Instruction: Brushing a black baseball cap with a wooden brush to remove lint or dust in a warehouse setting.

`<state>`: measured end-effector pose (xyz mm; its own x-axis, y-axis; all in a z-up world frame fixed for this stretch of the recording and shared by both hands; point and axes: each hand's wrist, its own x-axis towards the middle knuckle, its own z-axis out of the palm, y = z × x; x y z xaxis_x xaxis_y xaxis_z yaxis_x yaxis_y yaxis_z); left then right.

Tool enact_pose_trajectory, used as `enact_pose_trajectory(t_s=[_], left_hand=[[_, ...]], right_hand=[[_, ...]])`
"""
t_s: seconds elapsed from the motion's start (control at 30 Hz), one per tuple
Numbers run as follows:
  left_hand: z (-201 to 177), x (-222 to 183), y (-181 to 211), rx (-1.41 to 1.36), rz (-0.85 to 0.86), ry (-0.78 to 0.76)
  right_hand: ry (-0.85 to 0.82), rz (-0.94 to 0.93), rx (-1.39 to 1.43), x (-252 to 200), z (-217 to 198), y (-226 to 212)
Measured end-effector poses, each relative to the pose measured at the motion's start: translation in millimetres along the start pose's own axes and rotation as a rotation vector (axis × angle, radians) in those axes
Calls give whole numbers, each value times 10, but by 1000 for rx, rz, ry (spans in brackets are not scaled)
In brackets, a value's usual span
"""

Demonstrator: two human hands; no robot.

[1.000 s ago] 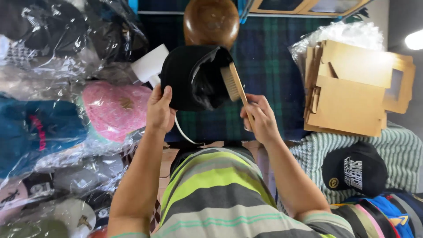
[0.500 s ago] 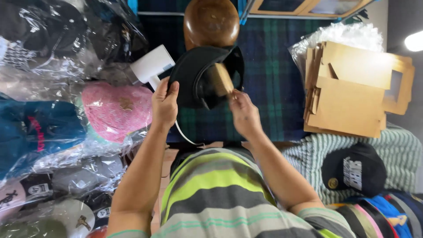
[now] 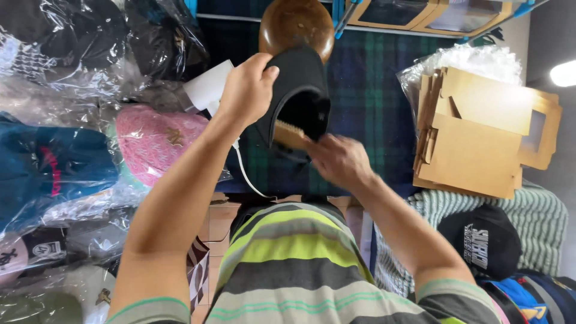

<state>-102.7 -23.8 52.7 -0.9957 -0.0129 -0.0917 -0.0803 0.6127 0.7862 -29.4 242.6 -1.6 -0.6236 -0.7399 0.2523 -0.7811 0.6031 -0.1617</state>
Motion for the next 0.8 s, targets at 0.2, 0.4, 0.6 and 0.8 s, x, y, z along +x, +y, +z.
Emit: enact_pose_trajectory(t_s=[0.2, 0.4, 0.6, 0.8], left_hand=[[-105, 58, 265, 31, 298, 99], [57, -110, 104, -47, 332, 44], [452, -151, -206, -28, 486, 393], [572, -307, -169, -57, 539, 603]], right_hand=[[-157, 128, -116, -98, 638, 503], [70, 309, 341, -54, 259, 480], [-114, 363, 600, 91, -160, -127], [-180, 714, 757, -269, 860, -97]])
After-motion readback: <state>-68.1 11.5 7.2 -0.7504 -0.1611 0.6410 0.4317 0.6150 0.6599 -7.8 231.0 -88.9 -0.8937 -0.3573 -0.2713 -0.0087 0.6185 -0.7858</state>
